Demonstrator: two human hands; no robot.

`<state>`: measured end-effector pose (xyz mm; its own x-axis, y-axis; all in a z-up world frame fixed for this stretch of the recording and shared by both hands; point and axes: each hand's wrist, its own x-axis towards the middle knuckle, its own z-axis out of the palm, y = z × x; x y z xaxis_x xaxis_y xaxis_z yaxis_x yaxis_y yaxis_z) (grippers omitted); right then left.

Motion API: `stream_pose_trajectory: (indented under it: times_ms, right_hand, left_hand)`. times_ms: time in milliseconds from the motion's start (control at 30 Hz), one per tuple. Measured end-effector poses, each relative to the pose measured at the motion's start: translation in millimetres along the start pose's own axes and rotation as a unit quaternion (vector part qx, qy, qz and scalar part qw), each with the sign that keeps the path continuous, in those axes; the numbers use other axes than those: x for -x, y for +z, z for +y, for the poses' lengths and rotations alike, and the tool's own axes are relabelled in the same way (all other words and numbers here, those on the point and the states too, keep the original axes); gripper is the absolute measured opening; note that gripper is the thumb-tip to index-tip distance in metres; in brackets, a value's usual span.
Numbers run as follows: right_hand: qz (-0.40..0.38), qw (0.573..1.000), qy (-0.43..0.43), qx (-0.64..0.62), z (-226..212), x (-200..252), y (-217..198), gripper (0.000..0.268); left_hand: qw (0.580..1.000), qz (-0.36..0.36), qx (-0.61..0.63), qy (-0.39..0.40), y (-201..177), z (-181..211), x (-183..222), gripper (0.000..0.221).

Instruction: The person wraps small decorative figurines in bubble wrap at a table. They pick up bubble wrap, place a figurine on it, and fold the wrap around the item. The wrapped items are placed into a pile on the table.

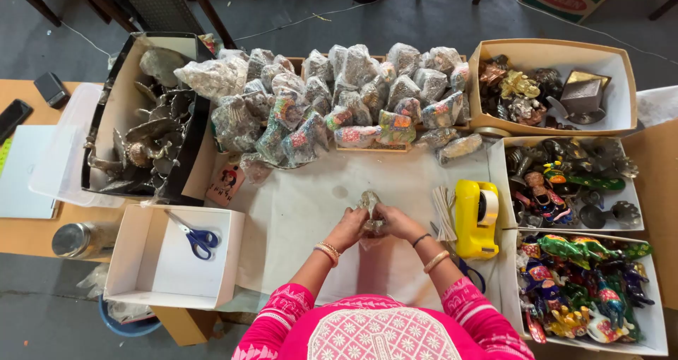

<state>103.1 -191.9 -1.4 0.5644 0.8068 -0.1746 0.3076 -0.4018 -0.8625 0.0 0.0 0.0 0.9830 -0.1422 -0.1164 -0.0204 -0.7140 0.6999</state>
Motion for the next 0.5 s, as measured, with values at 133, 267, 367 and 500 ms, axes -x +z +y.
stream_pose_trajectory:
  times_ms: [133,267,367,500]
  right_hand:
    - [0.041,0.999,-0.016,0.027,-11.7,9.1,5.5,0.034]
    - [0.061,0.992,-0.046,0.098,-22.0,9.2,2.6,0.031]
    - [0.02,0.994,-0.028,0.102,-13.3,3.5,2.6,0.028]
    - [-0.004,0.986,-0.022,0.163,34.6,-10.6,17.9,0.024]
  left_hand:
    - [0.999,0.022,-0.023,0.033,-7.5,8.3,0.7,0.03]
    - [0.998,0.021,-0.045,0.034,-12.7,12.8,0.8,0.027]
    - [0.998,0.006,-0.052,0.031,-14.7,13.2,-0.5,0.027]
    - [0.998,0.003,-0.046,0.05,-14.7,11.9,-2.4,0.028]
